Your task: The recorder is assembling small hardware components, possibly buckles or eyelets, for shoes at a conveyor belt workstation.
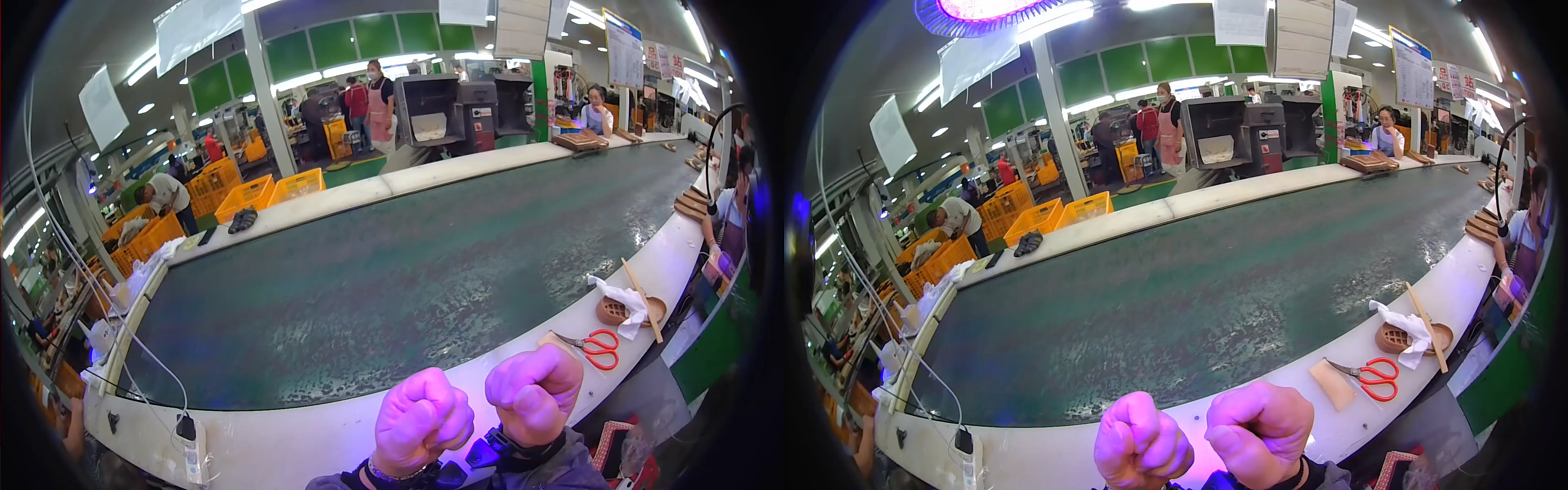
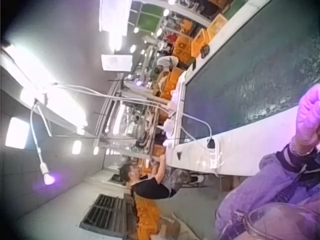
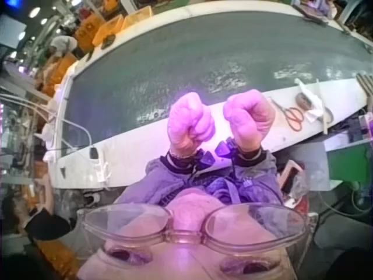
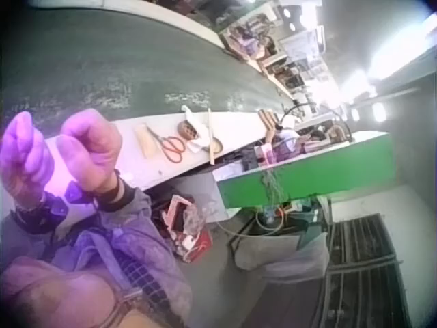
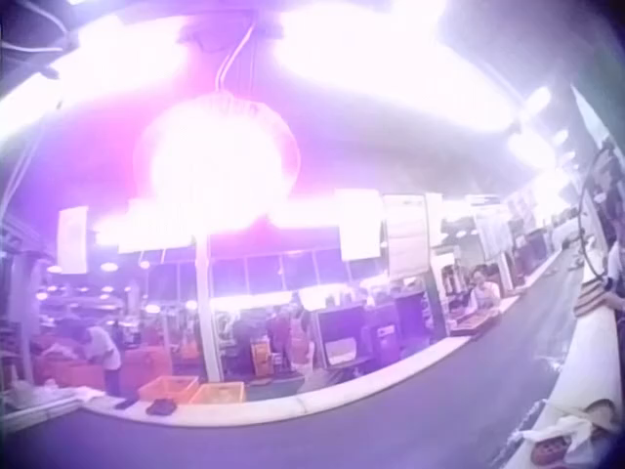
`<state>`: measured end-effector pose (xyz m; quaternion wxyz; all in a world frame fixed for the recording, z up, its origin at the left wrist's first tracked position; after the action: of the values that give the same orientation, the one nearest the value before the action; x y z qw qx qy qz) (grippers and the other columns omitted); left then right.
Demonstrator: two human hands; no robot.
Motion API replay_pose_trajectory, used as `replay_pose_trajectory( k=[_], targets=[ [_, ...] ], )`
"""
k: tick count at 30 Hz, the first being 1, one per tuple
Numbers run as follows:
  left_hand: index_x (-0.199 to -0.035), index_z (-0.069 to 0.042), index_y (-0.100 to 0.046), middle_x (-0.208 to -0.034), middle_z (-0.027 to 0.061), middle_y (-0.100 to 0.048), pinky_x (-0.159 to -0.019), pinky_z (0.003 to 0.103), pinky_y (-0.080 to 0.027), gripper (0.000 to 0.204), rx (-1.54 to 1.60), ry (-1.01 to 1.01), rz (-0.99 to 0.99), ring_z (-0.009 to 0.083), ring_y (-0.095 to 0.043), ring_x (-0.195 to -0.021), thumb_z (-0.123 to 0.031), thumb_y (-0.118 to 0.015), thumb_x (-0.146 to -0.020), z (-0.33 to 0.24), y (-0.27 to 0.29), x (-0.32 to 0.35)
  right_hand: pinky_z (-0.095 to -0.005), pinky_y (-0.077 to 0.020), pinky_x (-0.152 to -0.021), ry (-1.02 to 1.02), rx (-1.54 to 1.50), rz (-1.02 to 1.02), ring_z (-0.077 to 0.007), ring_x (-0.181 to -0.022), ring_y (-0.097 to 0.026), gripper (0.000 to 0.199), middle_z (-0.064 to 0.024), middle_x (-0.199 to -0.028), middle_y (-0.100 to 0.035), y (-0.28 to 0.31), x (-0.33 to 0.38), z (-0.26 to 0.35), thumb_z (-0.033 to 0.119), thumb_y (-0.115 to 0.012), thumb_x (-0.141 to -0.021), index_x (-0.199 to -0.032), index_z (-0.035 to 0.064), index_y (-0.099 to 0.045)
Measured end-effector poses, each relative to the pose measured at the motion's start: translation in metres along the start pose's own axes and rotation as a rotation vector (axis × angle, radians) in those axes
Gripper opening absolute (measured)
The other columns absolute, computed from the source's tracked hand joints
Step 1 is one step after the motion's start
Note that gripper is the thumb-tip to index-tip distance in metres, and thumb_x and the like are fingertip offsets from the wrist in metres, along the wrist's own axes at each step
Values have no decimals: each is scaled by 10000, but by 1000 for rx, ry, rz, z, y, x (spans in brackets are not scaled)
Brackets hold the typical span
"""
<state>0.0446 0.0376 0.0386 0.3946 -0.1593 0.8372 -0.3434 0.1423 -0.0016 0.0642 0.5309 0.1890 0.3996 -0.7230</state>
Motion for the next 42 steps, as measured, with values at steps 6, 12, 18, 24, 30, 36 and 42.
replay_pose_trajectory(
  k=[6, 12, 18, 24, 30, 36, 42],
  targets=[
    [-747, -62, -376, -538, -4, -337, -402, 226, -226, 216, -27, 66, -78, 67, -261, -433, -217, -468, -867, 10, 8, 2, -264, -291, -378, 24, -120, -80, -127, -408, -375, 177, -82, -525, -463, 3, 1, 2, 88, -569, -733, -675, -1, -428],
    [-698, -52, -374, -481, 15, -329, -368, 246, -210, 224, -76, 26, -114, 80, -254, -391, -176, -474, -855, 4, 6, -3, -283, -323, -438, -70, 35, 90, -143, -459, -409, 166, -82, -559, -484, 2, 2, 0, 98, -576, -753, -693, -7, -462],
    [-699, -75, -354, -496, -14, -330, -320, 194, -204, 299, -173, -20, -128, 52, -244, -370, -268, -522, -853, 2, -8, -13, -281, -337, -461, -146, -124, 8, -145, -499, -438, 123, -88, -608, -507, -2, 3, 3, 85, -553, -763, -731, -26, -510],
    [-680, -53, -355, -431, 30, -320, -316, 263, -192, 297, -165, 3, -101, 99, -254, -336, -226, -529, -848, 4, 7, -4, -318, -272, -390, -42, -284, 224, -188, -405, -396, 127, -112, -531, -473, -12, -5, 34, 58, -538, -758, -808, -59, -541],
    [-724, -70, -334, -501, -6, -321, -316, 190, -197, 243, -213, -56, -125, 51, -227, -363, -198, -489, -859, 2, 0, -15, -348, -291, -681, 356, -702, 1109, -112, -930, -367, 400, -160, -982, -478, -15, -1, 49, 318, -750, -617, -736, -36, -606],
    [-706, -47, -306, -421, 57, -316, -278, 289, -221, 329, -240, 54, -3, 139, -286, -307, -271, -478, -876, 15, 12, -17, -348, -282, -643, 277, -520, 910, -124, -864, -362, 373, -157, -925, -474, -10, -4, 42, 287, -723, -638, -755, -44, -599],
    [-717, -55, -293, -423, 53, -315, -276, 284, -226, 323, -288, 33, 10, 130, -283, -308, -273, -466, -879, 15, 12, -19, -348, -274, -604, 247, -456, 828, -136, -797, -357, 346, -153, -869, -470, -9, -14, 39, 256, -695, -658, -774, -53, -592]
  ],
)
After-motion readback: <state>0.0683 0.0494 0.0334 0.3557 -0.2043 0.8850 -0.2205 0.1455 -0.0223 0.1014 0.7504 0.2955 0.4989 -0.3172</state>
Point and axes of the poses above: each hand's wrist, its own x-axis away from the middle knuckle, its own y-axis out of the back of the hand, z = x × y, the point moved 7 cm from there along -x, towards the middle knuckle
